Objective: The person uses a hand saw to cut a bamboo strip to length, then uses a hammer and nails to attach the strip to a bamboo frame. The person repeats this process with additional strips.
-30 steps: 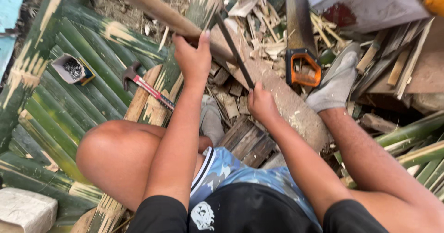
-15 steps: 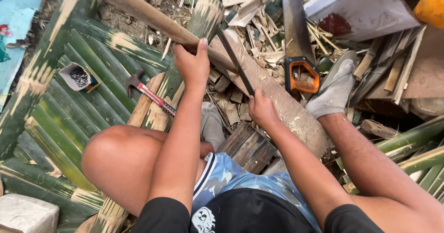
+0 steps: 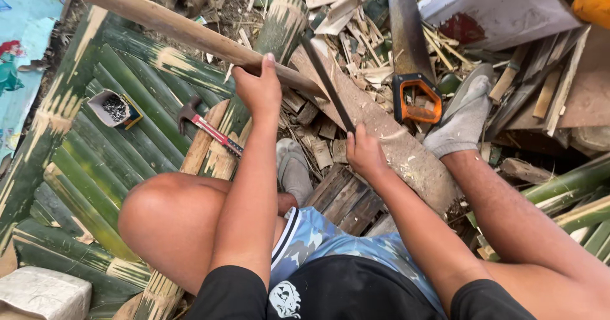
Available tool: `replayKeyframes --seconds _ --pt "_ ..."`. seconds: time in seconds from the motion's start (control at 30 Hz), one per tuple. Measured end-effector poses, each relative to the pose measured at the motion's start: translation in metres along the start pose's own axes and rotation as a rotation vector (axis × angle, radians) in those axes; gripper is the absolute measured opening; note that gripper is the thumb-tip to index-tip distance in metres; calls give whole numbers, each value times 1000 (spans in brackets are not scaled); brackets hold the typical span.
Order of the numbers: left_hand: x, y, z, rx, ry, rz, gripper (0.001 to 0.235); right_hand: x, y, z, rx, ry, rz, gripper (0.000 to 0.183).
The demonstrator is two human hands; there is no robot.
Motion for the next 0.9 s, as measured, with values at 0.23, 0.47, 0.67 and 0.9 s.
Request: replayKeyframes --seconds 0.23,0.47,0.67,0.9 --pt "-5 -6 -21 226 144 -72 52 0 6 7 25 -16 66 22" --pt "-2 -13 -39 394 211 -108 51 2 8 7 14 -36 124 26" --pt "-16 -15 -78 398 352 -160 44 -11 14 26 -60 141 25 22" --pt "-16 24 -198 860 665 -57 52 -24 7 48 -124 156 27 25"
Point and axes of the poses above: each hand's wrist, its own y-axis away from the middle knuckle, its own x-axis out of the back of the hand, z = x × y, the point moved 7 cm from there along -y, towards the middle knuckle, and after that the axes turned 3 degrees about x, right-handed, at the moved point
